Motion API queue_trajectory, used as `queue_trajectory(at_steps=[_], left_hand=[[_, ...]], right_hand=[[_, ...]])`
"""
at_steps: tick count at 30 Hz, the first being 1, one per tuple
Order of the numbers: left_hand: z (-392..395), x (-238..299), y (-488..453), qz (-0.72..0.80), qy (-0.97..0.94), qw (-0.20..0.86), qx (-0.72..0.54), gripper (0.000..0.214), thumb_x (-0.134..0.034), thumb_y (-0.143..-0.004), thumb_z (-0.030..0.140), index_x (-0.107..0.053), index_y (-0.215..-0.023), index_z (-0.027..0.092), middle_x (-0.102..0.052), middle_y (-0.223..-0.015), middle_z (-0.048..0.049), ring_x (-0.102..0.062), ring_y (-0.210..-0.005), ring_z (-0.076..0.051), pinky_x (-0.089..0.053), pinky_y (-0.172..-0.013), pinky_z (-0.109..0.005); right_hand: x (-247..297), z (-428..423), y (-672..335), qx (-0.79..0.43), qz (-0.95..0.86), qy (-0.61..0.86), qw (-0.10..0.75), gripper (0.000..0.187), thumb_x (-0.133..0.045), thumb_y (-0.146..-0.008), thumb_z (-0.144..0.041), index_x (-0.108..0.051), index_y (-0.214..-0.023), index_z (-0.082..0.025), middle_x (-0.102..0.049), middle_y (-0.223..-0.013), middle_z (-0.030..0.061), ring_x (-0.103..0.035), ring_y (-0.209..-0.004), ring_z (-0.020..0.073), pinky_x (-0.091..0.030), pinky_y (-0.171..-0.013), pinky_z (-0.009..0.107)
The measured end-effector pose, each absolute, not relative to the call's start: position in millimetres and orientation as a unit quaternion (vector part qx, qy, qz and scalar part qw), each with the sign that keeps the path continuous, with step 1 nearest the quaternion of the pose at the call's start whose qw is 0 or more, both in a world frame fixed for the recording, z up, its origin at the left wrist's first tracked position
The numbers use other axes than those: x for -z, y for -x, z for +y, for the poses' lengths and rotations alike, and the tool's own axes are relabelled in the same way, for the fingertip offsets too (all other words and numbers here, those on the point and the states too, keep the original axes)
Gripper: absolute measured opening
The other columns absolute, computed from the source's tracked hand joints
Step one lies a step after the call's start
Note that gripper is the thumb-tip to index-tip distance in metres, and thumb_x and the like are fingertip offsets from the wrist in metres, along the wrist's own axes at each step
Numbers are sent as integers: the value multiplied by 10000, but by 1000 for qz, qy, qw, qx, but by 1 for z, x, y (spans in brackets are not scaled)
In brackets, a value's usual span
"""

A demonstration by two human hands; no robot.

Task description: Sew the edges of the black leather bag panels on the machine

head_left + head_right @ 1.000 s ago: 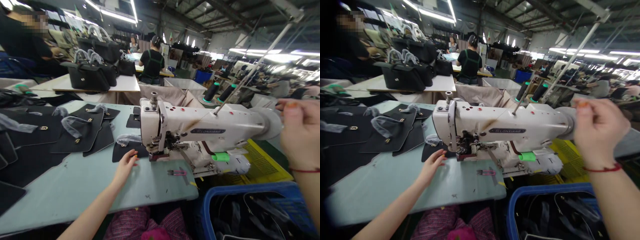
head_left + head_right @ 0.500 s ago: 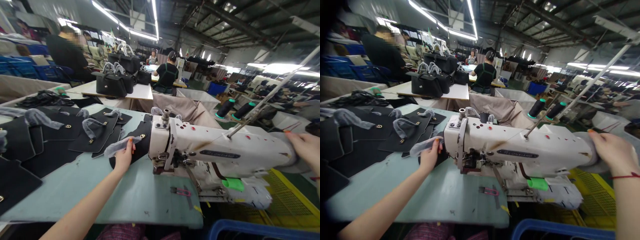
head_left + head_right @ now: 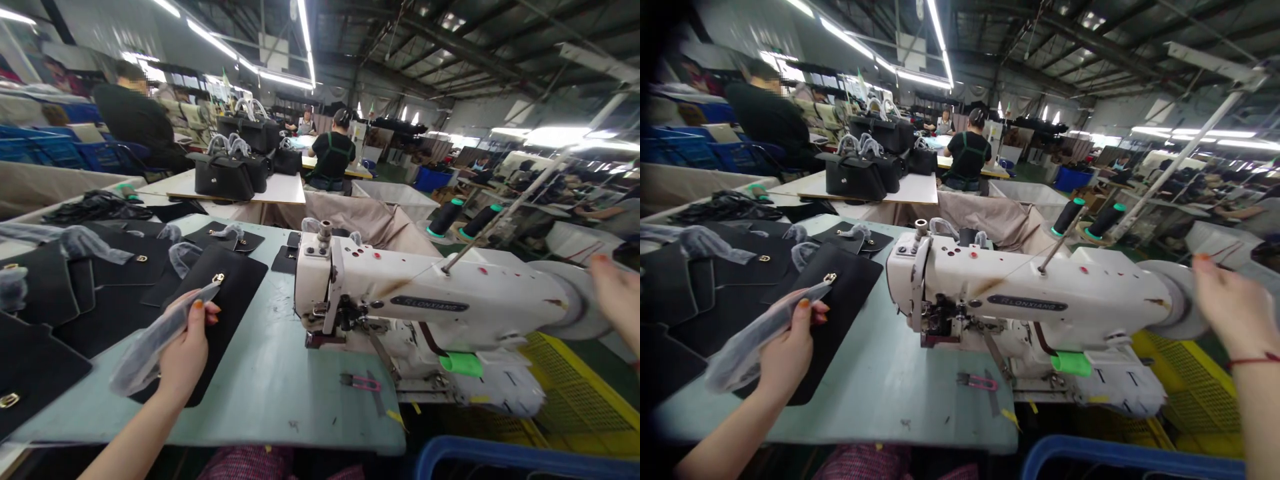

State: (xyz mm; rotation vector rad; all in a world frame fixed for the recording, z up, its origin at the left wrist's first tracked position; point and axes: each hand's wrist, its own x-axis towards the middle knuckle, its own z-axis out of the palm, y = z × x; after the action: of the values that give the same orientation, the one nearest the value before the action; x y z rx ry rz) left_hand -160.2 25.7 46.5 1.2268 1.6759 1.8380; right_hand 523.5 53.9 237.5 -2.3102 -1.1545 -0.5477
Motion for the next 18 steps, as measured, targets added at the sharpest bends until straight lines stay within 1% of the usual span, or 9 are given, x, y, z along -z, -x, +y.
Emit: queue_trajectory(at_steps=[1,3,6,9,11,14,15,17,18], left_hand=[[23,-47,162,600,-430,177,-651,363,-503,-931,439,-521,-1188,183,-617,-837,15,-568,-711,-140,-485,-734,-271],[17,-48,163,613,-424,168,-645,355,-501,-933,437,-525,-1186,188,-621,-837,18,-572,-711,-136,-482,-731,-263],[6,-46,163,625,-435,168,-626,333,-499,-930,451,-539,-1157,211,-628,-841,18,-581,-728,-148,-484,-759,-277],[-5,-44,163,632,-456,178,-601,329,-500,-918,478,-555,-1127,229,-638,-851,14,-596,-754,-173,-489,-789,-310],[-12,-45,160,632,-475,181,-585,326,-495,-914,490,-562,-1103,232,-637,-850,12,-597,-748,-179,-490,-785,-318],[-23,-47,154,627,-496,179,-573,322,-490,-911,494,-560,-1077,228,-631,-844,6,-592,-741,-182,-486,-779,-321],[-26,-47,152,625,-497,180,-574,324,-488,-909,496,-557,-1077,227,-630,-843,4,-591,-741,-184,-484,-779,-324],[-33,-46,148,625,-504,189,-566,326,-489,-906,496,-553,-1076,224,-630,-854,-4,-588,-745,-188,-480,-788,-332],[-36,-45,146,624,-507,194,-562,327,-486,-907,494,-551,-1076,222,-630,-864,-9,-586,-750,-189,-476,-793,-334]], right_hand=[[-243,63,-522,194,-414,859,230,507,-513,-853,-563,-615,-533,-183,-603,-601,205,-483,-529,231,-287,-529,381],[-220,62,-510,242,-400,841,272,442,-516,-848,-516,-566,-541,-203,-587,-601,180,-456,-521,227,-270,-523,383],[-138,20,-480,382,-315,755,431,510,-229,-921,-488,-591,-688,-214,-574,-670,178,-498,-556,298,-270,-521,415],[-80,-20,-464,277,-475,733,400,421,-330,-867,-543,-582,-679,-261,-576,-666,108,-538,-558,308,-324,-503,403],[-88,-22,-471,310,-466,724,404,469,-262,-896,-520,-558,-656,-248,-559,-639,121,-515,-552,302,-313,-502,406],[-154,12,-495,364,-370,767,377,533,-215,-941,-431,-516,-557,-218,-467,-505,116,-380,-479,235,-250,-511,405],[-178,26,-502,330,-367,794,355,522,-262,-953,-392,-524,-543,-202,-464,-489,111,-360,-477,211,-251,-521,398],[-209,48,-509,253,-368,837,315,430,-485,-904,-379,-537,-530,-174,-476,-477,95,-354,-489,172,-266,-533,365],[-213,54,-509,257,-373,836,310,396,-535,-885,-353,-543,-538,-162,-486,-487,86,-337,-493,154,-264,-535,349]])
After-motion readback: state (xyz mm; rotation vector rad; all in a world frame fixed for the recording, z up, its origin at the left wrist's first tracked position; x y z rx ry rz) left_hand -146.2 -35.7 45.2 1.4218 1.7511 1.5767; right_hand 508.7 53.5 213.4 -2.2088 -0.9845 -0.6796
